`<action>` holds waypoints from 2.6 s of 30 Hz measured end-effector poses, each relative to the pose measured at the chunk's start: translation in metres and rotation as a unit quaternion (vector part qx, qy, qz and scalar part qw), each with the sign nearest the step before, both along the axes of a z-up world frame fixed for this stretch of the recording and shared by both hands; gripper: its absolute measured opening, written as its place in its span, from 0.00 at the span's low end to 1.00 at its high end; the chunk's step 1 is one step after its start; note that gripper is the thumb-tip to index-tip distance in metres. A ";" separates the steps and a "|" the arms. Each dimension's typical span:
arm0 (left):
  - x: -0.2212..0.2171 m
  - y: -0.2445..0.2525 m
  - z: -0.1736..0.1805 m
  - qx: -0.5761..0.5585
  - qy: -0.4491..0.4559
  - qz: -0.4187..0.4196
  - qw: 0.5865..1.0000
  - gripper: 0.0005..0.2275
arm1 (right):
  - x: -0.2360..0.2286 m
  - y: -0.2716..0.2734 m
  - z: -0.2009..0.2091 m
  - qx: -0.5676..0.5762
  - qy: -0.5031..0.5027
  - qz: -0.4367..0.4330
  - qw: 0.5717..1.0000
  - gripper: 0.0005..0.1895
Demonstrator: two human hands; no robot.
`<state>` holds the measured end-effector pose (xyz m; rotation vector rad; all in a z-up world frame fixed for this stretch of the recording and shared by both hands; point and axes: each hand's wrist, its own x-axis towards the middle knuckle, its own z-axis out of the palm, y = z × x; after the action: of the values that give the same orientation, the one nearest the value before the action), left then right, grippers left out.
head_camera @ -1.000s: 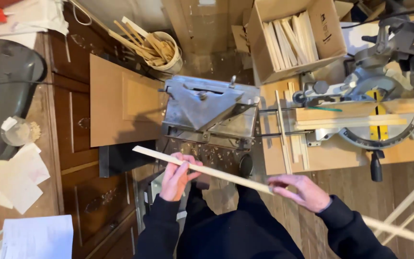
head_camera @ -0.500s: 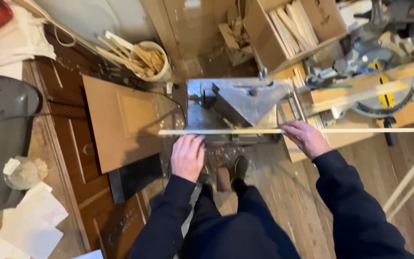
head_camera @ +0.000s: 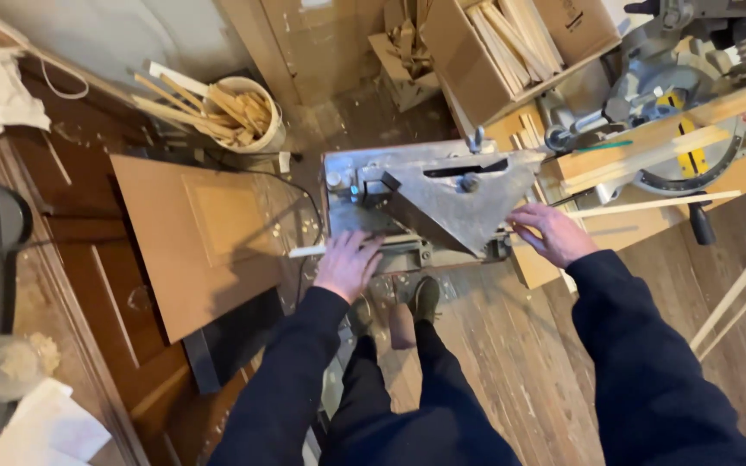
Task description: The user is measuring and cutting wooden molding strips for picture frames using a miter trimmer and a miter saw.
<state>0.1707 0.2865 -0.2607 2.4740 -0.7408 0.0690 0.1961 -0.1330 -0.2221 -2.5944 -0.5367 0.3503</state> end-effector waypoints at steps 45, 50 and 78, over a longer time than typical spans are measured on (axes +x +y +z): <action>0.007 0.006 0.008 -0.050 -0.035 -0.053 0.997 0.20 | -0.050 0.071 -0.009 -0.065 -0.124 -0.052 0.989 0.15; 0.010 0.006 0.008 -0.047 -0.043 -0.060 0.996 0.20 | -0.047 0.073 -0.007 -0.071 -0.140 -0.062 0.986 0.14; -0.007 0.005 -0.034 0.049 -0.007 -0.048 0.998 0.19 | -0.047 0.076 0.015 -0.040 -0.106 -0.042 0.993 0.16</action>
<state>0.1634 0.2910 -0.2949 2.5276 -0.8864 0.0155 0.1491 -0.0574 -0.2074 -2.7401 -0.4910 0.0680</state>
